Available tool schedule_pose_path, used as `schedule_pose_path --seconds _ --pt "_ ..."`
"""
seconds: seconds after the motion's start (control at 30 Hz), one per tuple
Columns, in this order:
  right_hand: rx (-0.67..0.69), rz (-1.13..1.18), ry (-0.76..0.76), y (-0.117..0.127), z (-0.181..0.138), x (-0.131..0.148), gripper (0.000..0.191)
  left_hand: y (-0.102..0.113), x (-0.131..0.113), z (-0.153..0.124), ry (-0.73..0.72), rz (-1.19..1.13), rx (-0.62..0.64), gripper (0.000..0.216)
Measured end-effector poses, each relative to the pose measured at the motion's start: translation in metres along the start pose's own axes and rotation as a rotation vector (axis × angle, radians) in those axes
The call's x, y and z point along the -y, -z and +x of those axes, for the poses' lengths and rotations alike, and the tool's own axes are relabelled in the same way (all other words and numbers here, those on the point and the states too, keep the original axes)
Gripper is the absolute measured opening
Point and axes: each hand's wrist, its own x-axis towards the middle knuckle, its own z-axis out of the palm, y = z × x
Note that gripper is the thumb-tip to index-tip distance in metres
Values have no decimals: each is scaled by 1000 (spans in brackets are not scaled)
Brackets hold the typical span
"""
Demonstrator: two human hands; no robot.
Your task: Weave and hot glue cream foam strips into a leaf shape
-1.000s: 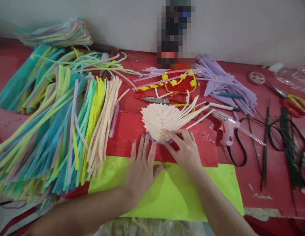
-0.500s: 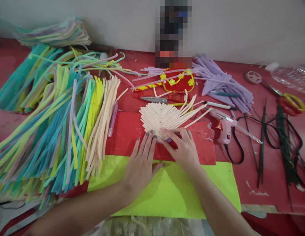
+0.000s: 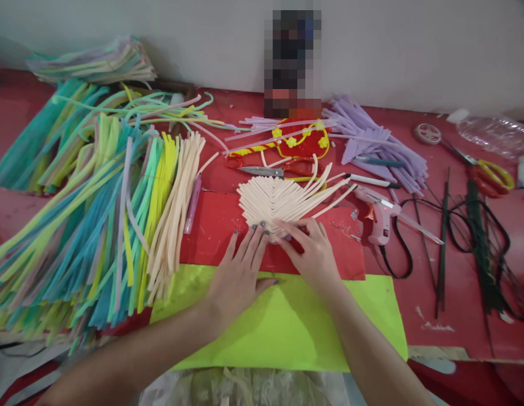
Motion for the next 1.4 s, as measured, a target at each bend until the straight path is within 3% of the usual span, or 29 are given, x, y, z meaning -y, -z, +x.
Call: schedule_pose_path --seconds 0.17,0.43,0.7,0.87,1.0,1.1,1.2,1.4 --pt "-24 152 -54 13 0 -13 26 0 4 0 -36 -4 -35 74" --pt "-53 -242 48 38 0 -43 26 -3 8 -2 -75 -47 -86 71" --pt "-77 -367 58 43 0 -46 22 -6 11 -2 -99 -54 -114 71" --pt "-57 -252 47 40 -3 -48 27 -5 12 -1 -119 -75 -128 68" --pt "26 -109 -66 45 -8 -52 26 -6 13 -1 -127 -94 -146 65" --pt "90 -100 -148 50 -11 -53 23 -7 14 -1 -134 -99 -156 64" --pt "71 -126 -197 52 -12 -50 22 -9 15 -2 -130 -97 -171 64" --pt "153 -6 -20 49 -7 -35 22 -12 13 -3 -120 -79 -188 72"
